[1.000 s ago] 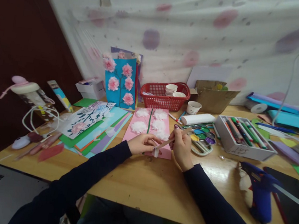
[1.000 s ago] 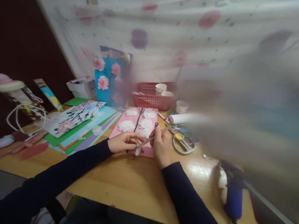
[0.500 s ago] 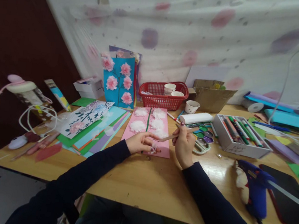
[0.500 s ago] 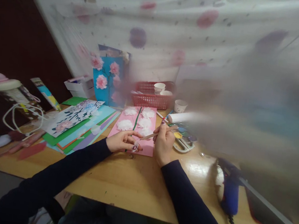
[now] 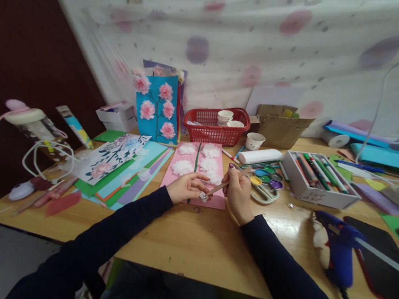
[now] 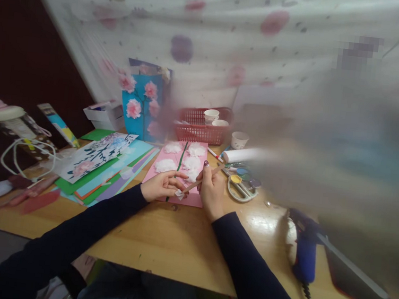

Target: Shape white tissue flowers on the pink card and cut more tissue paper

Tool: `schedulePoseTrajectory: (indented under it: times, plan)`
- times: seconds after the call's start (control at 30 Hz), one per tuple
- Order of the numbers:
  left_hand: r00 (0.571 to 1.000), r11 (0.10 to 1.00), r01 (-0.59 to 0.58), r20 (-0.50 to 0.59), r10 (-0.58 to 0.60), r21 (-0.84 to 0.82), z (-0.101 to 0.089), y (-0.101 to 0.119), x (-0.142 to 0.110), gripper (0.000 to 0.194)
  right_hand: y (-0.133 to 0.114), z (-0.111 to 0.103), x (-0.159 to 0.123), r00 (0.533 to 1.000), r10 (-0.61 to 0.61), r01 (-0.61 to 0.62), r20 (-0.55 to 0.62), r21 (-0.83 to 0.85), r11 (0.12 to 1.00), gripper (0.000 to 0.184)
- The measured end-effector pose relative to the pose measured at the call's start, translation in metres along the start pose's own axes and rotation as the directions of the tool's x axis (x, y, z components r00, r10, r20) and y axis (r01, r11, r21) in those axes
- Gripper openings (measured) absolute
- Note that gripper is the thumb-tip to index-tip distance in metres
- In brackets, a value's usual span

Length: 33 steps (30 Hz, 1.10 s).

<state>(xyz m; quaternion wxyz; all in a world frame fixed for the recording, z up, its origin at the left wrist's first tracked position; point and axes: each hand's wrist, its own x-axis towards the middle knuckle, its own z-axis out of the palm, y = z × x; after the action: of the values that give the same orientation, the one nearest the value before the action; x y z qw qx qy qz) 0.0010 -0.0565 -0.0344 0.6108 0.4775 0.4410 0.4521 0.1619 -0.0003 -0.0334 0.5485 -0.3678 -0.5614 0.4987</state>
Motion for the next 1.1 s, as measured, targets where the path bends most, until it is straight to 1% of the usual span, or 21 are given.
schedulePoseTrajectory:
  times: [0.1,0.27,0.33,0.4,0.47,0.53,0.6,0.63,0.7,0.77,0.87,0.93,1.0,1.1]
  plan:
    - [0.999,0.998,0.017,-0.026,-0.019,-0.056,0.001,0.003,-0.001,0.05,-0.001,0.0,0.0,1.0,-0.003,0.003,0.005,-0.008,1.0,0.039]
    - [0.988,0.983,0.105,-0.093,-0.12,-0.151,0.005,0.008,-0.003,0.04,0.0,-0.001,0.0,1.0,-0.015,0.015,0.005,-0.019,1.0,0.04]
    - [0.987,0.984,0.098,-0.11,-0.115,-0.147,0.007,0.008,-0.004,0.041,0.0,0.0,-0.001,1.0,-0.019,0.02,0.012,-0.021,1.0,0.041]
    - [0.989,0.989,0.066,-0.125,-0.082,-0.131,0.007,0.007,-0.004,0.044,-0.001,0.001,-0.001,1.0,-0.024,0.024,0.013,-0.022,0.999,0.042]
    - [0.988,0.992,0.036,-0.148,-0.053,-0.119,0.006,0.006,-0.003,0.048,-0.001,-0.001,0.001,0.999,-0.044,0.043,-0.03,-0.023,0.999,0.043]
    - [0.983,0.994,0.01,-0.183,-0.029,-0.104,0.002,0.005,-0.001,0.05,0.001,-0.006,0.005,0.988,-0.095,0.088,-0.126,-0.06,0.994,0.044]
    - [0.976,0.996,-0.014,-0.217,-0.005,-0.083,-0.002,0.004,0.0,0.051,0.005,-0.012,0.012,0.963,-0.186,0.15,-0.196,-0.185,0.971,0.043]
    - [0.973,0.997,-0.025,-0.232,0.008,-0.07,-0.004,0.004,0.001,0.05,0.008,-0.016,0.015,0.951,-0.237,0.18,-0.197,-0.269,0.946,0.043]
    - [0.968,0.998,-0.046,-0.248,0.035,-0.041,-0.007,0.004,0.001,0.048,0.013,-0.022,0.021,0.936,-0.316,0.228,-0.157,-0.413,0.881,0.045]
    - [0.967,0.997,-0.075,-0.244,0.073,0.002,-0.008,0.004,0.001,0.046,0.018,-0.025,0.025,0.929,-0.356,0.261,-0.102,-0.501,0.825,0.047]
    - [0.971,0.989,-0.128,-0.196,0.141,0.074,-0.005,0.008,0.001,0.044,0.021,-0.024,0.027,0.929,-0.367,0.276,-0.042,-0.582,0.765,0.049]
    - [0.973,0.98,-0.151,-0.157,0.171,0.131,-0.002,0.011,0.003,0.041,0.021,-0.023,0.027,0.934,-0.358,0.274,-0.018,-0.607,0.746,0.049]
    - [0.971,0.966,-0.16,-0.145,0.192,0.205,0.002,0.013,0.007,0.041,0.021,-0.023,0.027,0.938,-0.347,0.269,-0.014,-0.601,0.752,0.049]
    - [0.96,0.933,-0.158,-0.172,0.223,0.324,0.007,0.014,0.018,0.043,0.02,-0.023,0.028,0.945,-0.327,0.251,-0.028,-0.58,0.775,0.049]
